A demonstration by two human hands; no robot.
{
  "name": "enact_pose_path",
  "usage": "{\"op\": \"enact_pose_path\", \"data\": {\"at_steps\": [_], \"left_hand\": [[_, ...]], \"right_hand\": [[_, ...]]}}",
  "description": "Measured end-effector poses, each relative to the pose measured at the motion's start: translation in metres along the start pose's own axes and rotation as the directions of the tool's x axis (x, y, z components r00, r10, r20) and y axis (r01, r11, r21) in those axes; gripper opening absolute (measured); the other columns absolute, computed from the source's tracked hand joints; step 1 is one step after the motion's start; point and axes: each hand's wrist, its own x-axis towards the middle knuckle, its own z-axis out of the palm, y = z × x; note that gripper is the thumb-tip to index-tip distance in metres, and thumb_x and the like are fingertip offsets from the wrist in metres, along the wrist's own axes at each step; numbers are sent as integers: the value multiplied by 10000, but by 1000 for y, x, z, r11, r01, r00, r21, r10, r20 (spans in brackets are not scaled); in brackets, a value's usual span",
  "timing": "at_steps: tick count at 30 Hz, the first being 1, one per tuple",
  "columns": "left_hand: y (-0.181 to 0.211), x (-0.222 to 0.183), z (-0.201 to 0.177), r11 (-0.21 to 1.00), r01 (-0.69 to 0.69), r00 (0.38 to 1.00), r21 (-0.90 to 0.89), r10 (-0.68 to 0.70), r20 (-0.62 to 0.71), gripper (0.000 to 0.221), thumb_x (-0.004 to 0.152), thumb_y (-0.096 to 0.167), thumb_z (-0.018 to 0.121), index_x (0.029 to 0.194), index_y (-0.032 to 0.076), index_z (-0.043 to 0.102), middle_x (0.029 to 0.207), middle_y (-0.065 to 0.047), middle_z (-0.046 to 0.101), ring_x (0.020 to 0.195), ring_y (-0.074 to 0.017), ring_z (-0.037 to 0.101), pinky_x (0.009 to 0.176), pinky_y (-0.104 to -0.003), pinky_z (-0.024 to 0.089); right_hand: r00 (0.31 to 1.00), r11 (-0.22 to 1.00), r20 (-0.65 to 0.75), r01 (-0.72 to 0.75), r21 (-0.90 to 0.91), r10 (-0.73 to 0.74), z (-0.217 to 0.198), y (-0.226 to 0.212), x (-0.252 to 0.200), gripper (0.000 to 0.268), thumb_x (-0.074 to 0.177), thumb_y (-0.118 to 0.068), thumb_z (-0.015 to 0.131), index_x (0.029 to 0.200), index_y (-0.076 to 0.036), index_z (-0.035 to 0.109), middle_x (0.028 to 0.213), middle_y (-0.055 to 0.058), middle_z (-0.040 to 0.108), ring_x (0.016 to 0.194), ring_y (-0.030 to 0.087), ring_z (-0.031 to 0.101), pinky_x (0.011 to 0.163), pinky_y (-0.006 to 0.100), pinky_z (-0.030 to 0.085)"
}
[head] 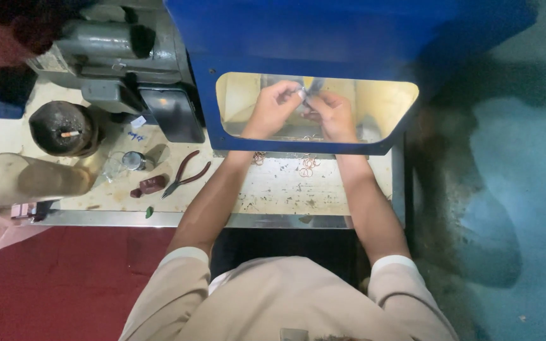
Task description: Polishing a small jewelry component by holding it against a rotating polishing wheel inside a protective box.
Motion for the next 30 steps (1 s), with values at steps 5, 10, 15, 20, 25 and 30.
{"op": "enact_pose_path", "data": {"at_steps": [5, 10, 15, 20, 25, 30], "left_hand": [[-2, -1, -3, 997, -41, 999, 59, 42, -11, 184, 928, 217, 764, 1091, 130, 761, 929, -23, 728, 856, -88, 633, 783, -251, 544], [9, -2, -9, 995, -36, 999, 88, 36, 3, 191, 929, 200, 744, 1103, 120, 751, 941, -44, 727, 887, -128, 654, 799, -282, 553], [24, -3, -24, 997, -5, 990, 83, -6, 142, 134, 929, 177, 734, 1054, 154, 774, 896, -5, 726, 868, -115, 638, 800, -288, 542], [38, -8, -29, 998, 5, 967, 66, -21, 253, 117, 903, 153, 732, 1013, 135, 769, 849, -23, 714, 845, -125, 625, 780, -303, 553], [38, -10, -22, 997, -56, 975, 43, 46, 215, 119, 901, 162, 762, 1010, 116, 758, 827, -42, 711, 814, -126, 629, 750, -307, 551], [0, 2, -10, 989, -125, 989, 74, 118, 88, 150, 945, 202, 746, 1067, 114, 741, 877, -35, 719, 843, -114, 650, 753, -285, 539]], "right_hand": [[999, 999, -40, 26, 29, -25, 9, 0, -4, 94, 901, -61, 786, 854, -26, 712, 719, 120, 697, 673, 200, 748, 706, 416, 674], [998, 996, -64, 16, 92, -10, 13, 7, -1, 70, 890, -66, 790, 891, -34, 728, 761, 112, 716, 640, 187, 730, 677, 415, 682], [997, 998, 27, 67, 0, -67, 11, -7, -12, 91, 877, -81, 825, 918, -42, 754, 773, 126, 719, 681, 225, 748, 692, 424, 681], [992, 987, 112, 67, -147, -50, 17, -36, -31, 91, 888, -117, 827, 886, -59, 756, 753, 91, 708, 680, 156, 716, 688, 362, 661], [996, 995, 79, 37, -98, -29, -2, 5, -9, 137, 946, -147, 783, 871, -45, 731, 762, 104, 701, 679, 145, 694, 663, 355, 647], [1000, 995, -15, 1, 98, 1, 3, 24, 7, 86, 955, -109, 717, 929, -38, 675, 819, 95, 704, 686, 139, 686, 694, 273, 638]]}}
